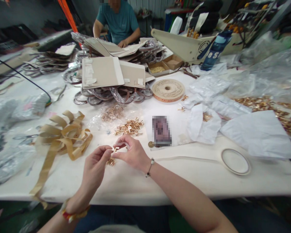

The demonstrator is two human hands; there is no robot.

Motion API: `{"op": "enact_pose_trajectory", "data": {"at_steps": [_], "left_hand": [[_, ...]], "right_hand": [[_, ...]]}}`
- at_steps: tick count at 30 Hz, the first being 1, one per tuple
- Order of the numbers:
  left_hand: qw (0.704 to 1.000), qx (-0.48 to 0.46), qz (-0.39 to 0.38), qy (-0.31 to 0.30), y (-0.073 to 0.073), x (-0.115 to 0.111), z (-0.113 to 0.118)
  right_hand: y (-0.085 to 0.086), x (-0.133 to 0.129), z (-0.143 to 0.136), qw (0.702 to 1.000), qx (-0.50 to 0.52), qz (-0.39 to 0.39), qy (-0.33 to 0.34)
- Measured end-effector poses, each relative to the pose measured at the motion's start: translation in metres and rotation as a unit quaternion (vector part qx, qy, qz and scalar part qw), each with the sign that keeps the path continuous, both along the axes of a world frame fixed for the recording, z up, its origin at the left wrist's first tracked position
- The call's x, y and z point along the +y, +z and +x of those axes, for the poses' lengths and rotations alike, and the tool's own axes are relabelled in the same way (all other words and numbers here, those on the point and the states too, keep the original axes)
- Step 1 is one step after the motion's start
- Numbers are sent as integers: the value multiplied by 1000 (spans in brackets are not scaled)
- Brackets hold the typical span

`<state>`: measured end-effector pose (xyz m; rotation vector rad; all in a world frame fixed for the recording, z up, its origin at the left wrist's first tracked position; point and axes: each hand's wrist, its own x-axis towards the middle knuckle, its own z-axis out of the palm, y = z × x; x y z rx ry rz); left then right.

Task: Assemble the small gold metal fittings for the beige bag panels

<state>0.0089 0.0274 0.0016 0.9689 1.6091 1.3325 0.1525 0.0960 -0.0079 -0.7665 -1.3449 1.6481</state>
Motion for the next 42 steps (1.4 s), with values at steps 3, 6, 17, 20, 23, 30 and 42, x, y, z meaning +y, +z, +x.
{"op": "enact_pose_trajectory", "data": {"at_steps": [3, 6, 17, 20, 23, 30, 42], "left_hand": [[1000, 18, 13, 9, 0, 0, 4], [998, 53, 30, -18, -1, -1, 0], [935, 325, 125, -73, 10, 5, -28], [929, 363, 63, -38, 11, 17, -40], [920, 386, -34, -63, 8, 34, -49], [930, 359, -14, -72, 6, 40, -47], [995, 25, -23, -94, -3, 3, -17]], "right_hand": [[3, 2, 1, 997, 34, -66, 13], [7, 7, 4, 986, 50, -154, 32], [4, 10, 5, 987, -1, -150, 64], [2, 9, 4, 994, -24, -99, 39], [-1, 8, 3, 995, -58, -74, 40], [-4, 8, 3, 991, -78, -63, 90], [1, 0, 3, 985, -90, 12, 147]]}}
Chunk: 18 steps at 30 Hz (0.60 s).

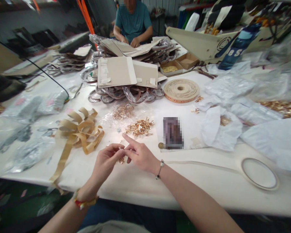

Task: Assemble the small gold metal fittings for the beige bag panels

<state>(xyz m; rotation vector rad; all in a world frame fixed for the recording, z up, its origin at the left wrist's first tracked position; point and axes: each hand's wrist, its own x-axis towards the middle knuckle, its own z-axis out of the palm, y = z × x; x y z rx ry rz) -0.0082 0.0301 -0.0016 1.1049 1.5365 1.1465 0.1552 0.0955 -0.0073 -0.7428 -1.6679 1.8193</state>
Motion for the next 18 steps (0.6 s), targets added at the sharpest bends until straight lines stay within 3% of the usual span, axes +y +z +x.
{"op": "enact_pose_trajectory", "data": {"at_steps": [3, 5, 9, 13, 18], "left_hand": [[1000, -6, 14, -3, 0, -1, -2], [996, 79, 34, 4, 0, -4, -4], [962, 259, 90, 3, 3, -8, -7], [934, 326, 147, -20, 7, -8, -13], [912, 361, 161, -114, 13, -5, -18]], "right_hand": [[0, -1, -1, 1000, -8, -9, -2], [0, -1, -2, 999, -23, -21, -8], [1, 0, -2, 997, -75, -13, -9], [1, 0, -1, 990, -118, 79, 0], [1, -1, 0, 974, -141, 177, 19]]}}
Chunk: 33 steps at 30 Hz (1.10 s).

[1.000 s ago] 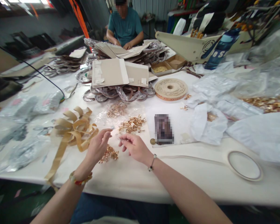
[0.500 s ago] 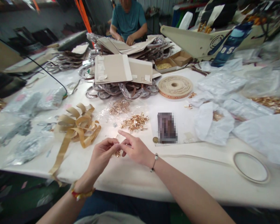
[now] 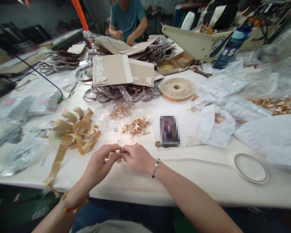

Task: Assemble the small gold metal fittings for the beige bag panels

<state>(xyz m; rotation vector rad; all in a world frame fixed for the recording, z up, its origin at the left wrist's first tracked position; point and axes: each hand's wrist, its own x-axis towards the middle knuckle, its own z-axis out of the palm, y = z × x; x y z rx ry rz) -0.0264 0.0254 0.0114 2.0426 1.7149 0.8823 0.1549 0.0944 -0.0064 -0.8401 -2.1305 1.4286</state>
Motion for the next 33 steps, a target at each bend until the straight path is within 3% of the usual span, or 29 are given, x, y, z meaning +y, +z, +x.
{"op": "enact_pose_trajectory", "data": {"at_steps": [8, 15, 20, 25, 29, 31, 33], "left_hand": [[998, 12, -57, 37, 5, -3, 1], [998, 37, -34, 32, 1, -2, 2], [998, 64, 22, 3, 1, -4, 6], [992, 62, 102, -37, 4, -7, 13], [989, 36, 123, -80, 6, -12, 12], [991, -4, 131, -39, 4, -13, 8], [989, -42, 132, 50, 0, -14, 1]], "right_hand": [[0, 1, 1, 1000, 16, 2, -13], [0, 0, 2, 999, -20, 35, -10], [2, 1, 2, 996, 15, -85, -18], [0, 5, 2, 955, 88, -285, 14], [0, 7, 3, 940, 103, -325, 6], [1, 9, 3, 944, 122, -305, -30], [1, 11, 3, 943, 159, -285, -72]]}}
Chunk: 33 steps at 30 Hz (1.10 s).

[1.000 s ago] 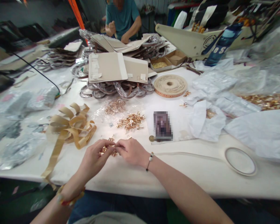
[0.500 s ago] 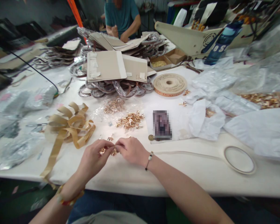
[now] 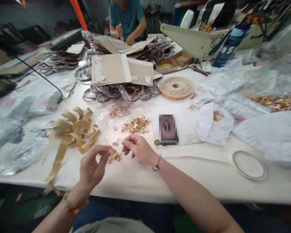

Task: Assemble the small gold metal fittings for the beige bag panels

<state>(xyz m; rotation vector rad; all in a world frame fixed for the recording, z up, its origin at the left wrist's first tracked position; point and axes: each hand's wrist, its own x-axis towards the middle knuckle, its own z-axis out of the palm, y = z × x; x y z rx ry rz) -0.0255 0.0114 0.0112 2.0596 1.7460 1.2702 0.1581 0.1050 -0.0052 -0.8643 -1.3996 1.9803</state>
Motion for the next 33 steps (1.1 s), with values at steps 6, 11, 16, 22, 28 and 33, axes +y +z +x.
{"op": "enact_pose_trajectory", "data": {"at_steps": [6, 11, 16, 22, 28, 33], "left_hand": [[996, -4, -51, 78, -19, -6, -22], [996, 78, -44, 23, -31, -19, -21], [990, 139, -25, -28, -40, -16, -14], [993, 89, -69, -37, -42, -7, -13], [997, 22, -71, 14, -42, -7, -8], [999, 33, 15, 38, -41, -2, 11]], "right_hand": [[5, 6, 9, 993, 114, 13, -22], [20, 7, 23, 982, 186, -13, 42], [20, 11, 21, 986, 156, -49, 15], [3, 8, 5, 1000, 0, 0, 7], [3, -2, 0, 996, -69, 49, 40], [0, -5, -6, 998, -28, -34, 38]]}}
